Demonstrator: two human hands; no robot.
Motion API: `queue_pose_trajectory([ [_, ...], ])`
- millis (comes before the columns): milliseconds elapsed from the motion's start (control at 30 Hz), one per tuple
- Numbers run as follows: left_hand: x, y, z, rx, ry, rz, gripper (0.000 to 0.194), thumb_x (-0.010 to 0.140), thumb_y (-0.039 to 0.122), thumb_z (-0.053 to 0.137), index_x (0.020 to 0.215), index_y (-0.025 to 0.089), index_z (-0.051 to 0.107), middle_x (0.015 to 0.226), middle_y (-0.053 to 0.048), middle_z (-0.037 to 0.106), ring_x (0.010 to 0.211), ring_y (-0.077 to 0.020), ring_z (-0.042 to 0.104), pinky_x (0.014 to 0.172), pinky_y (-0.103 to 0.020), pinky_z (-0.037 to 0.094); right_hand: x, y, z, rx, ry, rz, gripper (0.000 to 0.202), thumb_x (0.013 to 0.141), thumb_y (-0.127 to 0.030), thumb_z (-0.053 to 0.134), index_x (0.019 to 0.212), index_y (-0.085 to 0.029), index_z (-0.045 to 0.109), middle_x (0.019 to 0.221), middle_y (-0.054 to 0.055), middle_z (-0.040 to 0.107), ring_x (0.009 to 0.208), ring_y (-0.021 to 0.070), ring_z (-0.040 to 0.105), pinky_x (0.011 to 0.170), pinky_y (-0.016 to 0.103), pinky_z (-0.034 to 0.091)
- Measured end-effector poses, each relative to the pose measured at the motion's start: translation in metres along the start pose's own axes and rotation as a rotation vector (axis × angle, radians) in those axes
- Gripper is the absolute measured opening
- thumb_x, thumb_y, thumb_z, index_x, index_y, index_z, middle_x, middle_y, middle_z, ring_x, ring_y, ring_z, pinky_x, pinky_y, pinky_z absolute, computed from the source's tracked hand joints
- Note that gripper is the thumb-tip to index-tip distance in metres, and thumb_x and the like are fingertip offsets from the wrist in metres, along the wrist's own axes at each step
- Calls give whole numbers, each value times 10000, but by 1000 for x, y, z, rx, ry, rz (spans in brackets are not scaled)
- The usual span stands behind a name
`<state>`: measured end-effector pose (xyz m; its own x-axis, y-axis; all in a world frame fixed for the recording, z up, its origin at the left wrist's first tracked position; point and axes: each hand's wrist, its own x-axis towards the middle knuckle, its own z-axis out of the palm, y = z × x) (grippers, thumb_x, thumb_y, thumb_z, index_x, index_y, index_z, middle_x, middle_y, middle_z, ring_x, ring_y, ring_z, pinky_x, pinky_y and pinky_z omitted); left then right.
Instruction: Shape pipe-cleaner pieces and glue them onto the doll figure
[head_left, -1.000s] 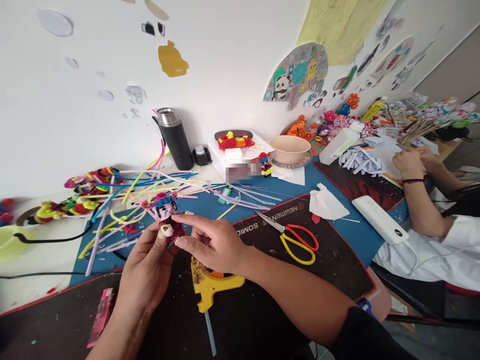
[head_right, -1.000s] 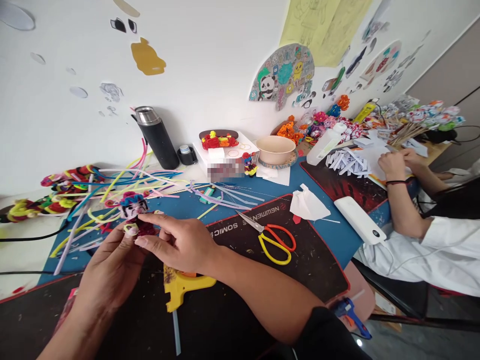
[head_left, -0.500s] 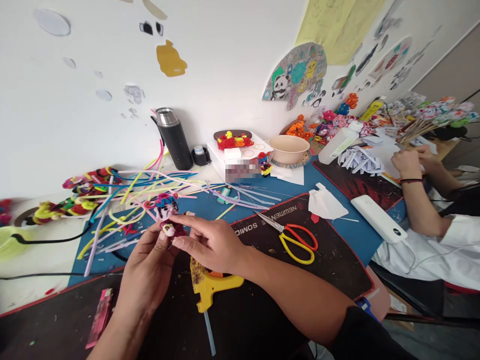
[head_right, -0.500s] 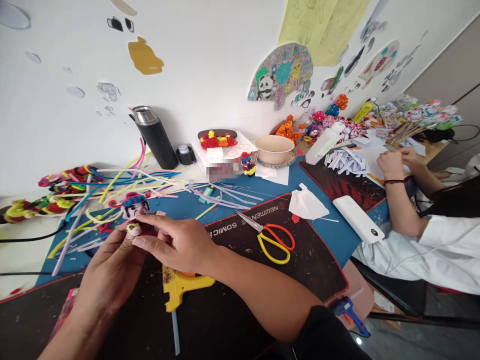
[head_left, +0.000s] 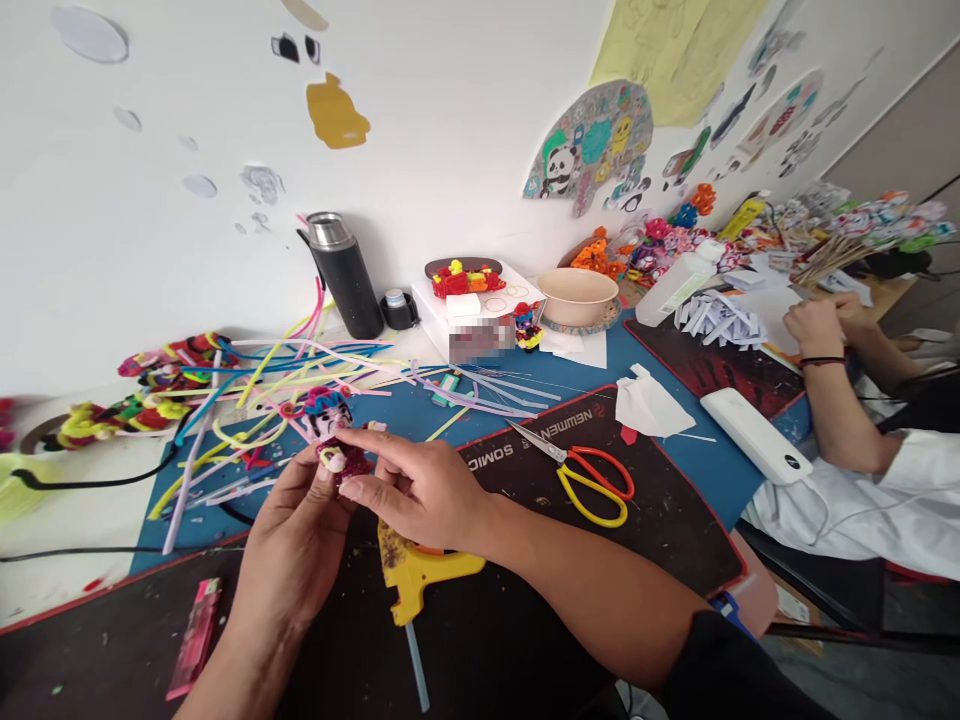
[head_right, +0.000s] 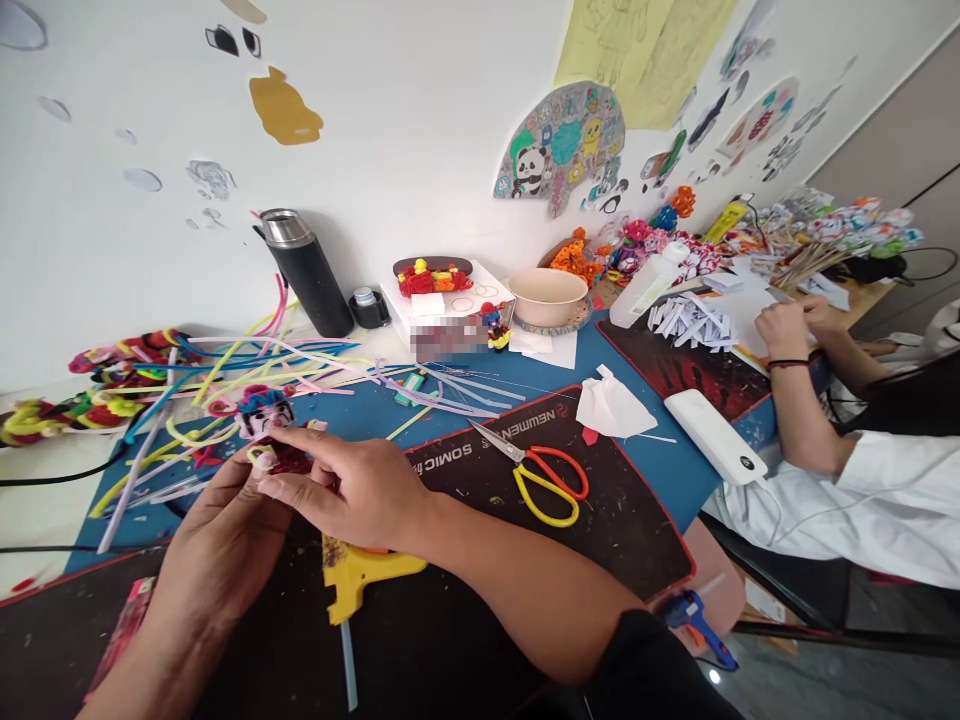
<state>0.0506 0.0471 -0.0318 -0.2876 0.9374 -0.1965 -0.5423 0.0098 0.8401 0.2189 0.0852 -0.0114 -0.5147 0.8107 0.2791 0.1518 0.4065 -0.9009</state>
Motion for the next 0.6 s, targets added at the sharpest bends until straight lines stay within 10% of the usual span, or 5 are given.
queue_pose_trajectory([
  [600,1,5,-3,-30,52,4,102,894,267,908,981,274,855,1098,-13,886,951,-188,800,838,-249,685,-4,1,4,-19,2,-6,613,1127,-566,636,1604,-184,677,703,-24,678,648,149,587,683,257,451],
])
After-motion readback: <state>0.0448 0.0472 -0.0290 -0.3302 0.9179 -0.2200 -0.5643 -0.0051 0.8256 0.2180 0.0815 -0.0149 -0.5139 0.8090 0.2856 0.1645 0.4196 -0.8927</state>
